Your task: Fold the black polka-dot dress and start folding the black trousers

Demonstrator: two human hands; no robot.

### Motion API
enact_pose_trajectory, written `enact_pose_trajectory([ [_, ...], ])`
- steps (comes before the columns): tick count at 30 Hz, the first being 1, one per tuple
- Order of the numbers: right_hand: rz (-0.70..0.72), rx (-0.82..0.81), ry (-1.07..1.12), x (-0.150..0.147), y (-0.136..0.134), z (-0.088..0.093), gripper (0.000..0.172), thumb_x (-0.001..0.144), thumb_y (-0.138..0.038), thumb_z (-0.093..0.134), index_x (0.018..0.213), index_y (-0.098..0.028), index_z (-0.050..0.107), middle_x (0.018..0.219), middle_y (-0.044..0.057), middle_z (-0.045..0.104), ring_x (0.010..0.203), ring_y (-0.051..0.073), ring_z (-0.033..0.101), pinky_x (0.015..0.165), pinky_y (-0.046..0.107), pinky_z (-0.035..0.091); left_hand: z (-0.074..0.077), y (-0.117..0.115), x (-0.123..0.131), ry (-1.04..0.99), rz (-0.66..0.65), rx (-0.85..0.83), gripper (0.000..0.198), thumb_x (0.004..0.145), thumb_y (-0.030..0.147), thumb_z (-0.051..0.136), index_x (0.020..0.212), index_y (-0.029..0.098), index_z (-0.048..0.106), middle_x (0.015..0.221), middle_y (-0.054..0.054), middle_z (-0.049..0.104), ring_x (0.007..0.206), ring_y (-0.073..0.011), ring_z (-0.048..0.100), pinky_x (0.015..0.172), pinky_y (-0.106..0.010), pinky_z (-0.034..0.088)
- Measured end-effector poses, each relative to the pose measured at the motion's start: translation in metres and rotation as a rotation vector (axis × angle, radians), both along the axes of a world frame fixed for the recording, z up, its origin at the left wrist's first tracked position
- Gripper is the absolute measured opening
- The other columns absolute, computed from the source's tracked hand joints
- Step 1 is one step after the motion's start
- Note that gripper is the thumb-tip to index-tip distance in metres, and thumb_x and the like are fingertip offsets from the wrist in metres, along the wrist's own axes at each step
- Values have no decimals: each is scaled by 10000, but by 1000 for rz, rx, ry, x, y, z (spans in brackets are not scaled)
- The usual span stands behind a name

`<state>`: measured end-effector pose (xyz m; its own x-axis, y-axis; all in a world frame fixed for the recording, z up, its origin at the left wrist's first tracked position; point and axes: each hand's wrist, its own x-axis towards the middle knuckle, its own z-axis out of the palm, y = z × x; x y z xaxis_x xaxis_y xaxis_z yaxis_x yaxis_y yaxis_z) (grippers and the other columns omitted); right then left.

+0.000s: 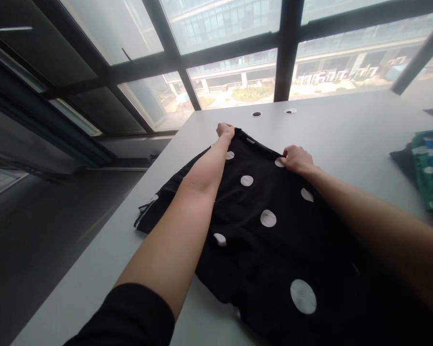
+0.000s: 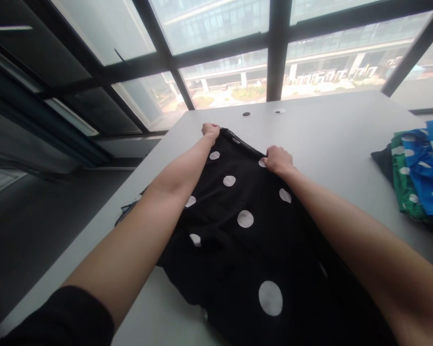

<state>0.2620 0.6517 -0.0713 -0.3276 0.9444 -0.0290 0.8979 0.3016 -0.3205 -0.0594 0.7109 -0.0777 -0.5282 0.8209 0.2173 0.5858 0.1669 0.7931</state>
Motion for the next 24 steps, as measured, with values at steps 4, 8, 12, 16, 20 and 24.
enact_pose_trajectory([
  [4,-13,64,2,-3,-3,-4,302,979,-420,623,1138,-185,727,1131,151,733,1016,283,692,850,369,514,7,-20,17,15,-84,37,646,826,82,678,1460,71,553,1578,-211,488,1487,-299,443,1218,-413,353],
  [8,51,170,-62,-3,-25,7,370,1020,-394,539,1216,-113,678,1213,220,670,1118,340,625,881,419,501,27,-97,8,43,-300,-28,550,845,151,677,1390,92,633,1417,-183,652,1303,-291,628,1096,-404,492],
  [12,265,296,-61,6,-87,33,358,1032,-329,456,1209,-111,678,1283,226,615,1189,361,553,928,454,486,49,-230,-40,166,-299,-123,461,831,392,728,1216,140,740,1157,-131,777,1054,-273,729,965,-379,564],
  [16,544,277,-34,44,-178,36,354,1013,-360,485,1224,-169,695,1316,187,626,1189,343,581,925,442,519,50,-367,-89,193,-71,-286,562,741,627,738,1076,177,774,1003,-99,798,884,-275,743,817,-366,589],
  [20,612,377,-36,106,-243,3,437,956,-325,532,1352,-185,652,1433,182,592,1321,354,545,1024,468,508,30,-448,-106,137,39,-277,661,650,732,749,1033,193,772,992,-92,794,896,-288,735,808,-371,579],
  [24,508,468,-79,165,-259,-27,483,970,-342,483,1390,-143,618,1424,216,592,1289,377,568,1002,507,525,9,-469,-104,103,112,-222,678,547,691,819,1010,198,768,918,-73,776,861,-279,706,830,-377,554],
])
